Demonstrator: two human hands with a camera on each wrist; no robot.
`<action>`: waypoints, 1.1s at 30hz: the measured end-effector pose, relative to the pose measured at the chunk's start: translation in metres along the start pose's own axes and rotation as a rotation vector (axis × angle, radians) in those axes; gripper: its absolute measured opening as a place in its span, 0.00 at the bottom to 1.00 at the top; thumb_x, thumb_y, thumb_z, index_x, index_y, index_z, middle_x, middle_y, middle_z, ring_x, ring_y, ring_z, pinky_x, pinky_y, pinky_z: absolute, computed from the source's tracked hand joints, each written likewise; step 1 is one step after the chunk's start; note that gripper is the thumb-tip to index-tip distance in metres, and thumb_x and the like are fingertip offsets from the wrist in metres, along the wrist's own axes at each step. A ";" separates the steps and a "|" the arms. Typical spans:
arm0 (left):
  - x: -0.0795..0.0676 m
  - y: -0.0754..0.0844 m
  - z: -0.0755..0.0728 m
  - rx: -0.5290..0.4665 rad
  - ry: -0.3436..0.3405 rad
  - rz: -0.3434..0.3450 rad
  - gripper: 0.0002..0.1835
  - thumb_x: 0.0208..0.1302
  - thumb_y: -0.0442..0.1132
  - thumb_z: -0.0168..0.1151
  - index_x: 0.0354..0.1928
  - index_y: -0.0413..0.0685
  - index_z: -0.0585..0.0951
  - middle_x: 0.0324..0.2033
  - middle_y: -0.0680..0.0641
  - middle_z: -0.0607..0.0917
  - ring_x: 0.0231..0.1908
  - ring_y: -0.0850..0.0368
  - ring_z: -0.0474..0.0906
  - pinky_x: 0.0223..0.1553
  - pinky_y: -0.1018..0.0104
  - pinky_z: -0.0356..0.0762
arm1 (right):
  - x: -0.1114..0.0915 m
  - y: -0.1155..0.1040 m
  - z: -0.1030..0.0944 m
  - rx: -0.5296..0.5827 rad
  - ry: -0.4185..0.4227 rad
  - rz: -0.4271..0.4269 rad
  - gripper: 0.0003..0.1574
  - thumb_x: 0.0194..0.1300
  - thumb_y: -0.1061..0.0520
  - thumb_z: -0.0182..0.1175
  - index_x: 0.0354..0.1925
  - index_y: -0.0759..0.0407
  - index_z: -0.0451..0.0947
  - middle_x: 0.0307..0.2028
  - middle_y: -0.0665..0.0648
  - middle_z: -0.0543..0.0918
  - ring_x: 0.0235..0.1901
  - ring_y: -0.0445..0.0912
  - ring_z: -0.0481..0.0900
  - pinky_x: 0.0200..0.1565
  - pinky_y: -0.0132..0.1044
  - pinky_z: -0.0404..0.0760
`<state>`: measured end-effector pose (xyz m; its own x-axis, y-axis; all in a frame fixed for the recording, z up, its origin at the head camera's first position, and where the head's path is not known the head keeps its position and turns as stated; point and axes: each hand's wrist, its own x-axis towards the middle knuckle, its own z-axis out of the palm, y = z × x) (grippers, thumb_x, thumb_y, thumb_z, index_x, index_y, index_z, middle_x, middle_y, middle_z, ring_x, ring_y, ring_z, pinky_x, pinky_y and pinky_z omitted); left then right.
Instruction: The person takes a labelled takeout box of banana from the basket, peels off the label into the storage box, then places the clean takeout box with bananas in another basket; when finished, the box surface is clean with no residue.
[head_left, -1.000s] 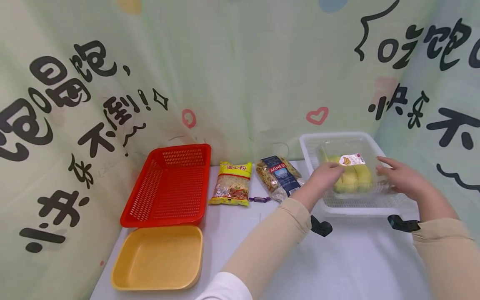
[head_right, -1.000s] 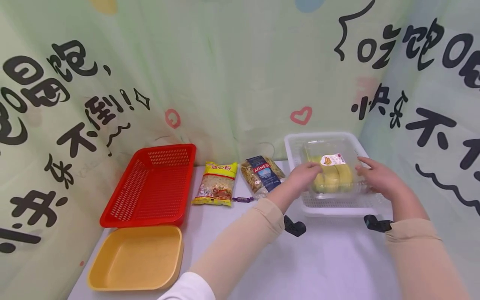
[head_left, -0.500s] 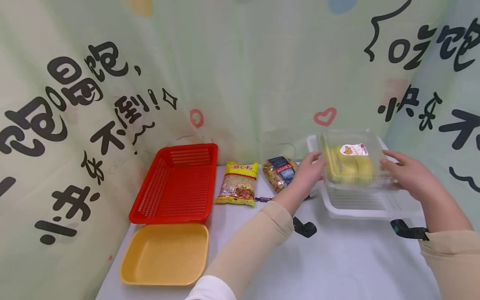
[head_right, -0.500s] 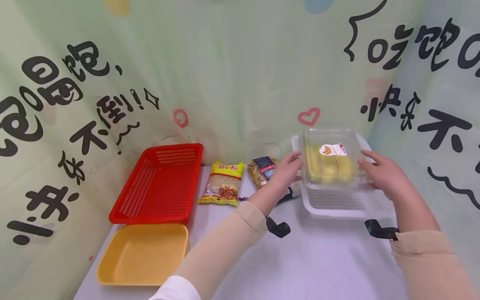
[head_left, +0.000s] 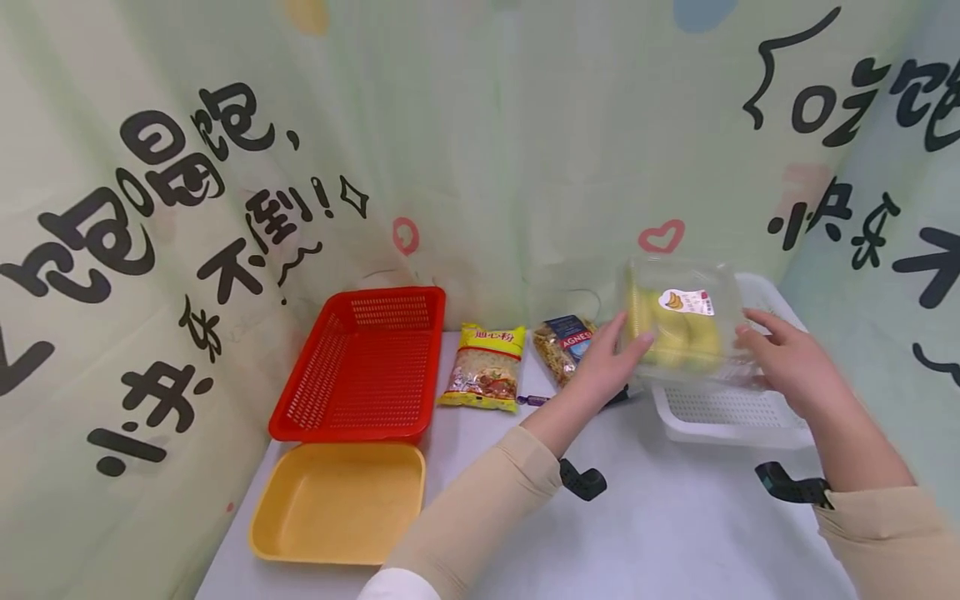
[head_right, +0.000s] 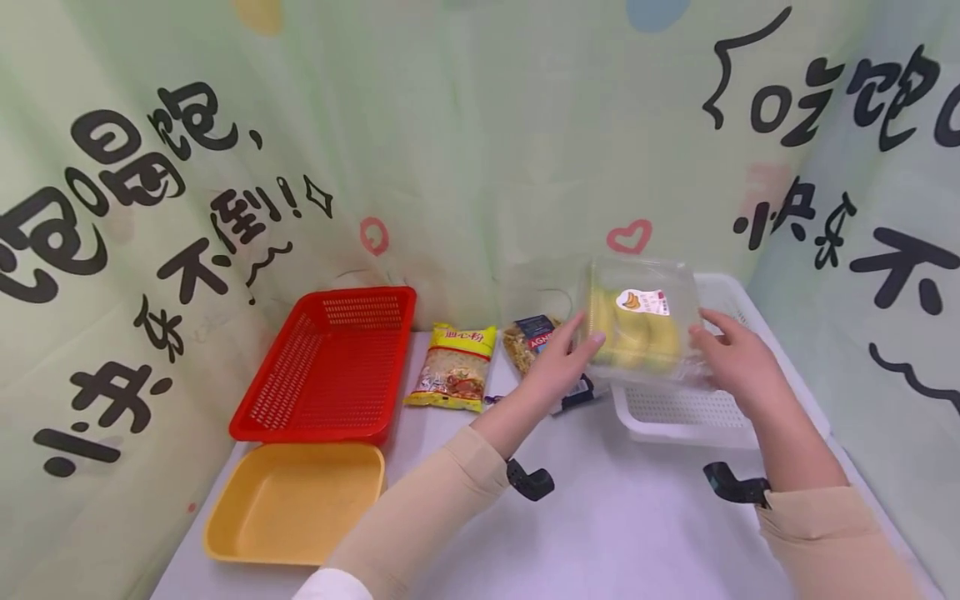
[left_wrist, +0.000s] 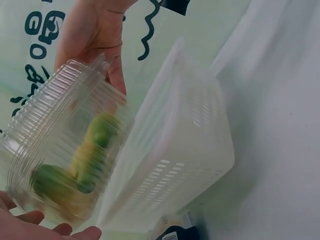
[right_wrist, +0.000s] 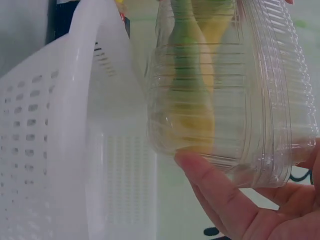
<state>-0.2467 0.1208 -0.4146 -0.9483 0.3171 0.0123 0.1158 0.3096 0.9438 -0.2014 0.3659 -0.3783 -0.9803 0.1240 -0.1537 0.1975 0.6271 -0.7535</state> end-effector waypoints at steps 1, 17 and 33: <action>-0.003 -0.002 -0.003 0.010 0.002 0.008 0.38 0.67 0.69 0.49 0.76 0.68 0.58 0.74 0.56 0.63 0.73 0.54 0.61 0.70 0.50 0.65 | -0.001 -0.002 0.004 0.000 0.004 -0.006 0.53 0.70 0.26 0.37 0.79 0.51 0.37 0.70 0.78 0.58 0.60 0.70 0.66 0.41 0.52 0.85; -0.040 -0.033 -0.036 -0.122 0.084 -0.030 0.33 0.67 0.66 0.51 0.73 0.83 0.56 0.75 0.59 0.59 0.74 0.48 0.58 0.69 0.40 0.62 | -0.024 -0.022 0.063 0.027 0.012 -0.108 0.50 0.73 0.29 0.39 0.79 0.52 0.41 0.62 0.75 0.67 0.54 0.65 0.73 0.41 0.53 0.87; -0.055 -0.061 -0.076 -0.323 0.117 -0.131 0.28 0.68 0.54 0.59 0.68 0.84 0.66 0.72 0.58 0.66 0.49 0.55 0.79 0.44 0.58 0.83 | -0.011 -0.027 0.081 0.005 -0.092 -0.160 0.52 0.73 0.30 0.39 0.79 0.57 0.36 0.66 0.77 0.66 0.56 0.67 0.77 0.48 0.54 0.85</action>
<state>-0.2239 0.0158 -0.4477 -0.9784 0.1831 -0.0956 -0.0905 0.0359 0.9953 -0.1954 0.2854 -0.4078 -0.9948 -0.0480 -0.0895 0.0396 0.6291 -0.7763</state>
